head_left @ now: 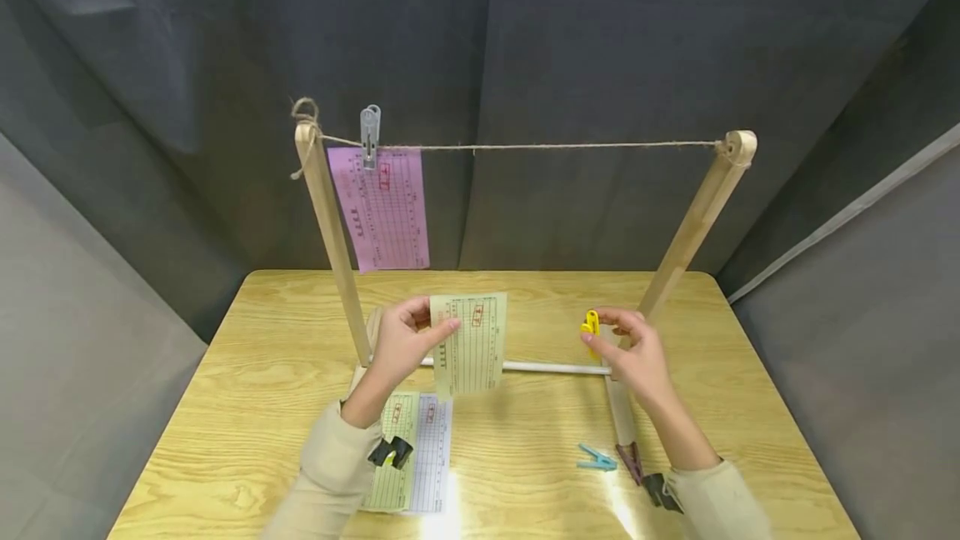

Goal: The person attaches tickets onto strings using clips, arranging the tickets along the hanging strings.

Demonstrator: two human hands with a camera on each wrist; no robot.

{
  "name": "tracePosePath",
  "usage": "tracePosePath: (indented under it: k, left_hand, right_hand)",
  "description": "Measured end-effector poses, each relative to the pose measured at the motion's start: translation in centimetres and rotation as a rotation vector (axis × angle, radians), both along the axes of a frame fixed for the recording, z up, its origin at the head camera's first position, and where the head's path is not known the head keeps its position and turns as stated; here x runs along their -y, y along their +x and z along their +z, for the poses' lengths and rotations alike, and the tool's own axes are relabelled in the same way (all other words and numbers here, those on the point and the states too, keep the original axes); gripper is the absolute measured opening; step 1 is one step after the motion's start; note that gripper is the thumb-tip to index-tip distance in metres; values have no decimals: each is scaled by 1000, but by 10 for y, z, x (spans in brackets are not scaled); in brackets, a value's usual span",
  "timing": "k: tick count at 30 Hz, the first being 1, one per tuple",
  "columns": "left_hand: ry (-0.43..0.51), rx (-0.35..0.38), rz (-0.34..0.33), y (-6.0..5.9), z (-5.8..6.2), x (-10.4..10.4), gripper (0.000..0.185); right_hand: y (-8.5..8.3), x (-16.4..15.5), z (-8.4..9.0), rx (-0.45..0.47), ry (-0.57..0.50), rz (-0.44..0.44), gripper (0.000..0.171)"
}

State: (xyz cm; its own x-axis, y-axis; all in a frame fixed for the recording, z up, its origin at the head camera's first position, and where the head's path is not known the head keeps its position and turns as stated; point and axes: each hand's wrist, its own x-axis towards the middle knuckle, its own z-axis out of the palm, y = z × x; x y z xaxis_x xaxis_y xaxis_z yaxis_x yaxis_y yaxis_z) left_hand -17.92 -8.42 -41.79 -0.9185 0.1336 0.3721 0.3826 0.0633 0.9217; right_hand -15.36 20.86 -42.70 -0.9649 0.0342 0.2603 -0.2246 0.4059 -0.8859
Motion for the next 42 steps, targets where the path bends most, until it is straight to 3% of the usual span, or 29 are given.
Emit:
tracePosePath:
  k: [6,16,42]
  left_hand:
    - [2,-42,17,-5,16,1,13]
    - [80,-199,-6,-14,44,1,12]
    - [176,-277,50,-34,83,-7,19]
  right_hand:
    - [1,10,32,-103,-67,36,27]
    - [-16,11,45,-219,-188,114,28]
    - [-29,38,117,-288,-407,216,25]
